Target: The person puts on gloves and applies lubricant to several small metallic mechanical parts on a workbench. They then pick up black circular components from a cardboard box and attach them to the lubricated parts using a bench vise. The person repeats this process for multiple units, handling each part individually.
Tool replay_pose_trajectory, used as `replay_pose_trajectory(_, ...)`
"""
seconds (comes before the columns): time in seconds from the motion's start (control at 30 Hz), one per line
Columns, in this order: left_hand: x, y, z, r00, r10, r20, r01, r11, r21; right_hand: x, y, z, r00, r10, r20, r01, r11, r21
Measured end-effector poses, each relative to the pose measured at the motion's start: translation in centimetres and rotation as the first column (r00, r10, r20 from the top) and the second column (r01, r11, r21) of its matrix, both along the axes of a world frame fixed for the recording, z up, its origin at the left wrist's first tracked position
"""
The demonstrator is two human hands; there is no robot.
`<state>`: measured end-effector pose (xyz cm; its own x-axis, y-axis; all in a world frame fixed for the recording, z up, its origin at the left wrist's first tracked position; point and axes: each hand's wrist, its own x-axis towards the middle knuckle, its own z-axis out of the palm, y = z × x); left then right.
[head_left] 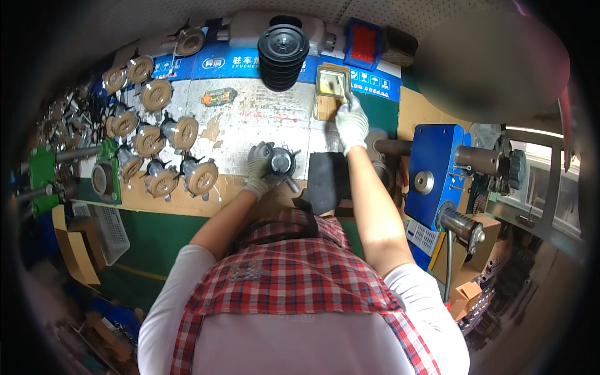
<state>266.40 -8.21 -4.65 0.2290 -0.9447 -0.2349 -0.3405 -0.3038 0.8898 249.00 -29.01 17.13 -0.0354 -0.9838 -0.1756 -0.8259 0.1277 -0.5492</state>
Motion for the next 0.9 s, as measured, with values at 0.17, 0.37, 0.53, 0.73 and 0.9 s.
replay_pose_trajectory(0.17, 1.8, -2.0, 16.6, 0.876, -0.118, -0.468, 0.317, 0.872, 0.373, -3.1, 7.5, 5.3, 0.943, 0.214, 0.253, -0.174, 0.969, -0.174)
replay_pose_trajectory(0.37, 5.9, -0.5, 28.6, 0.847, -0.385, -0.366, 0.472, 0.862, 0.184, -1.6, 12.9, 14.0, 0.623, 0.723, -0.298, -0.774, 0.516, -0.367)
replay_pose_trajectory(0.53, 6.6, 0.1, 27.6, 0.828, -0.478, -0.295, 0.550, 0.795, 0.256, -0.3, 13.6, 14.9, 0.445, 0.728, -0.521, -0.889, 0.429, -0.160)
replay_pose_trajectory(0.73, 6.3, 0.4, 29.7, 0.811, -0.444, -0.382, 0.541, 0.817, 0.199, -0.2, 14.0, 15.3, 0.641, 0.674, -0.368, -0.768, 0.558, -0.315)
replay_pose_trajectory(0.9, 6.3, -0.5, 28.0, 0.815, -0.533, -0.228, 0.578, 0.774, 0.258, -1.0, 12.7, 12.8, 0.821, 0.562, 0.097, -0.571, 0.808, 0.148)
